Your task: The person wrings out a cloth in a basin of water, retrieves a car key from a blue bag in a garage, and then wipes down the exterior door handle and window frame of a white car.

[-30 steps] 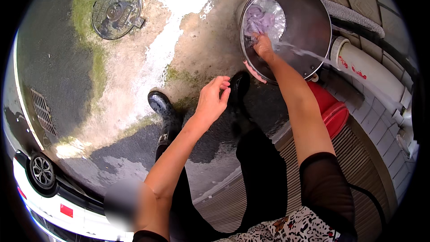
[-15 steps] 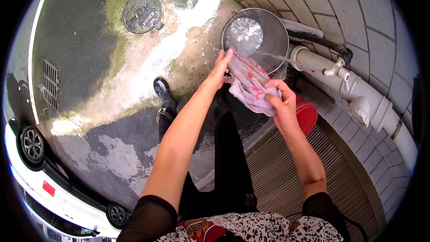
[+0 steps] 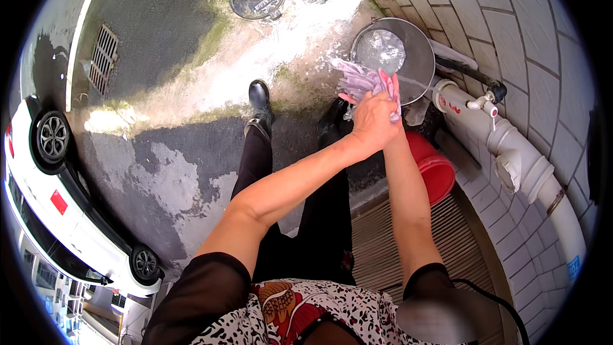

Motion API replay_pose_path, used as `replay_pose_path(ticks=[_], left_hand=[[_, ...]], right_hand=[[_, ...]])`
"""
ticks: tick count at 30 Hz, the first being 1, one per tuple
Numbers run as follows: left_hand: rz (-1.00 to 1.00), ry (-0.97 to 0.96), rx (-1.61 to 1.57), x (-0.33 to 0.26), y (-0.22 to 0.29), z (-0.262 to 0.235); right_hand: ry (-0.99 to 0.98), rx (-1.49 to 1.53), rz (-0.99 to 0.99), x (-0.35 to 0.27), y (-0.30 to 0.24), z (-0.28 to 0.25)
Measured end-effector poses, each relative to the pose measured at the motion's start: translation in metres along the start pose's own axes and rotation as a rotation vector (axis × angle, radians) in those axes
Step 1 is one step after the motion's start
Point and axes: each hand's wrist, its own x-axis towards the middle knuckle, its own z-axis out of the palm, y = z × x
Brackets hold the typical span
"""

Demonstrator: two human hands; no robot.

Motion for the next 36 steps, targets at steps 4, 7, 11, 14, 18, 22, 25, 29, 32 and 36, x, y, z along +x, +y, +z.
replay_pose_path(ticks=[4, 7, 11, 14, 18, 22, 25, 29, 32, 36], left_hand=[[0.015, -0.06, 0.004, -0.015, 0.017, -0.023], [0.021, -0.091, -0.083, -0.028, 0.026, -0.025], [0.07, 0.161, 0.075, -0.002, -0.017, -0.021], [-0.284, 0.386, 0.05, 0.05, -0.067, -0.039], [-0.354, 0.425, -0.006, 0.047, -0.067, -0.034], [-0.074, 0.386, -0.065, 0.02, -0.027, -0.037], [-0.015, 0.532, 0.03, 0.045, -0.049, -0.03], [-0.262, 0.345, 0.037, 0.064, -0.109, -0.051], [-0.073, 0.096, -0.035, 0.051, -0.149, -0.053], [-0.126, 0.085, -0.178, 0.045, -0.134, -0.051]], right_hand=[[0.292, -0.514, -0.009, 0.014, 0.02, 0.015], [0.566, -0.046, 0.113, 0.04, 0.026, 0.022], [0.063, 0.223, 0.338, 0.051, 0.015, -0.045], [0.313, -0.682, -0.178, 0.062, 0.04, -0.037], [0.11, -0.425, -0.018, 0.071, 0.012, -0.043], [0.054, -0.399, -0.093, 0.053, 0.032, -0.04], [0.173, -0.207, -0.063, 0.054, 0.042, -0.047], [0.745, -0.356, 0.097, 0.056, 0.057, -0.006], [0.722, -0.669, 0.083, 0.029, 0.038, -0.002], [0.918, -1.224, -0.298, -0.01, 0.016, -0.01]])
